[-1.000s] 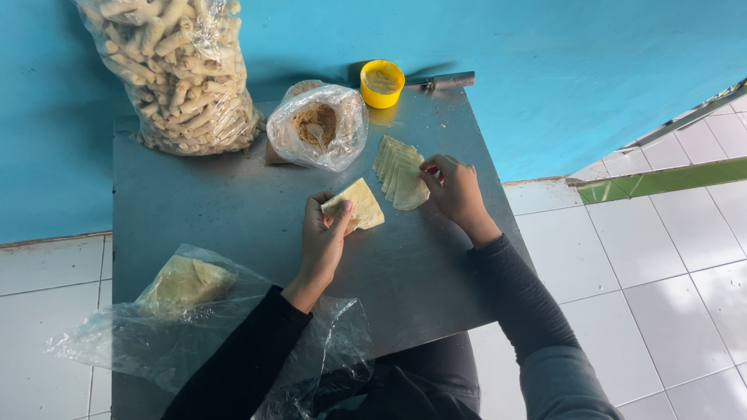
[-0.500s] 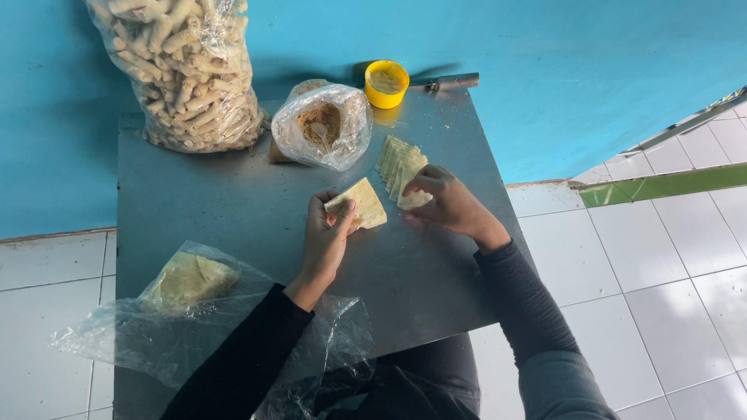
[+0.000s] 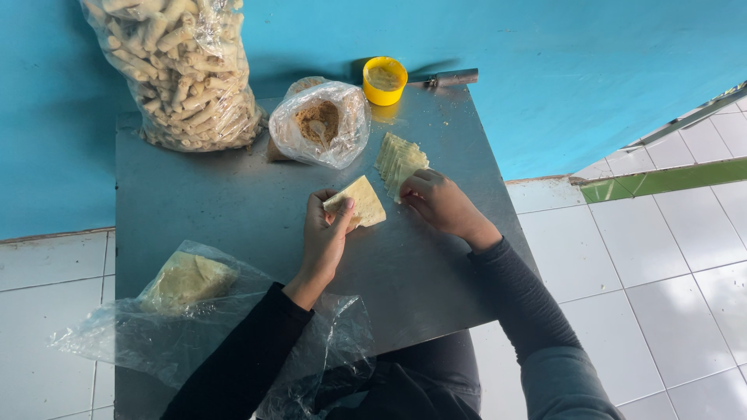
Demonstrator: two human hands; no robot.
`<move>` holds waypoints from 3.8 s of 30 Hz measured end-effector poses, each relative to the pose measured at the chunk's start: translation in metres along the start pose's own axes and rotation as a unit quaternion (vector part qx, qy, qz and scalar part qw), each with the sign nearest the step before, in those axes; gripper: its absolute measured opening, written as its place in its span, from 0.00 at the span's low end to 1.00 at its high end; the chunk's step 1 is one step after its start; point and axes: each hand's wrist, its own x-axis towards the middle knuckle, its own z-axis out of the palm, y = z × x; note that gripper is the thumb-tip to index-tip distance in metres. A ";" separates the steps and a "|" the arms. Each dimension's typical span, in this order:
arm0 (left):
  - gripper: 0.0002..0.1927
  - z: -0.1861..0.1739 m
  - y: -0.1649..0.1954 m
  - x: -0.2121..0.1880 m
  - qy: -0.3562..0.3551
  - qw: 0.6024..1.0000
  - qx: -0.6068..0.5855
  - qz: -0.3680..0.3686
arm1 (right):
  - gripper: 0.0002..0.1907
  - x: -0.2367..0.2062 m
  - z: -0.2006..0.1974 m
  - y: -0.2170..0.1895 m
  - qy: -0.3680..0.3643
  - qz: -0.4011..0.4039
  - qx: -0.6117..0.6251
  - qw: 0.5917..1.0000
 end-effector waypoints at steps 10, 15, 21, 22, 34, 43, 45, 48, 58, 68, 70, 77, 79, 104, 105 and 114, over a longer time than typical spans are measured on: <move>0.21 0.004 -0.002 -0.003 -0.043 0.999 -0.025 -0.009 | 0.25 0.001 0.002 -0.042 0.046 -0.055 0.142 0.987; 0.24 0.006 0.004 -0.006 -0.074 0.992 -0.094 -0.044 | 0.12 -0.003 0.020 -0.040 0.026 -0.026 0.186 0.982; 0.28 0.006 0.006 -0.011 -0.119 0.987 0.084 0.069 | 0.07 -0.010 0.036 -0.015 0.006 0.107 0.437 0.893; 0.27 0.007 0.005 -0.010 -0.106 0.989 0.070 0.069 | 0.08 -0.010 0.039 -0.013 0.001 0.134 0.472 0.871; 0.22 0.008 0.012 -0.012 -0.047 0.984 0.137 0.102 | 0.14 -0.013 0.042 -0.019 -0.039 0.114 0.531 0.839; 0.22 0.005 0.007 -0.010 -0.043 0.993 0.082 0.069 | 0.08 -0.010 0.045 -0.007 0.035 0.189 0.620 0.760; 0.21 0.005 0.006 -0.008 -0.032 0.997 0.052 0.044 | 0.07 -0.008 0.039 -0.005 0.045 0.205 0.670 0.713; 0.21 0.007 0.006 -0.006 -0.037 0.997 -0.004 0.062 | 0.06 -0.005 0.027 0.000 0.073 0.238 0.707 0.661; 0.24 0.013 0.023 -0.018 -0.077 0.987 0.104 0.100 | 0.07 -0.013 0.040 -0.018 0.029 0.151 0.453 0.878; 0.17 0.009 0.017 -0.012 -0.010 0.987 0.119 0.109 | 0.05 -0.008 0.036 -0.003 0.096 0.235 0.683 0.685; 0.17 0.009 0.016 -0.011 -0.006 0.991 0.094 0.093 | 0.05 -0.008 0.027 0.007 0.113 0.255 0.711 0.646; 0.18 0.007 0.012 -0.010 -0.001 0.998 0.012 0.065 | 0.04 -0.011 0.002 0.035 0.265 0.211 0.493 0.802; 0.18 0.007 0.010 -0.009 0.004 0.998 -0.006 0.067 | 0.04 -0.010 -0.006 0.035 0.252 0.162 0.264 0.917; 0.18 0.008 0.013 -0.007 -0.013 0.999 -0.012 0.049 | 0.06 -0.013 -0.006 0.049 0.206 0.118 0.152 0.959; 0.18 0.007 0.013 -0.007 -0.012 0.999 -0.016 0.048 | 0.06 -0.014 -0.007 0.040 0.146 0.079 0.113 0.980; 0.18 0.006 0.012 -0.007 -0.012 0.999 -0.002 0.047 | 0.05 -0.007 -0.020 0.004 -0.021 0.031 0.023 0.999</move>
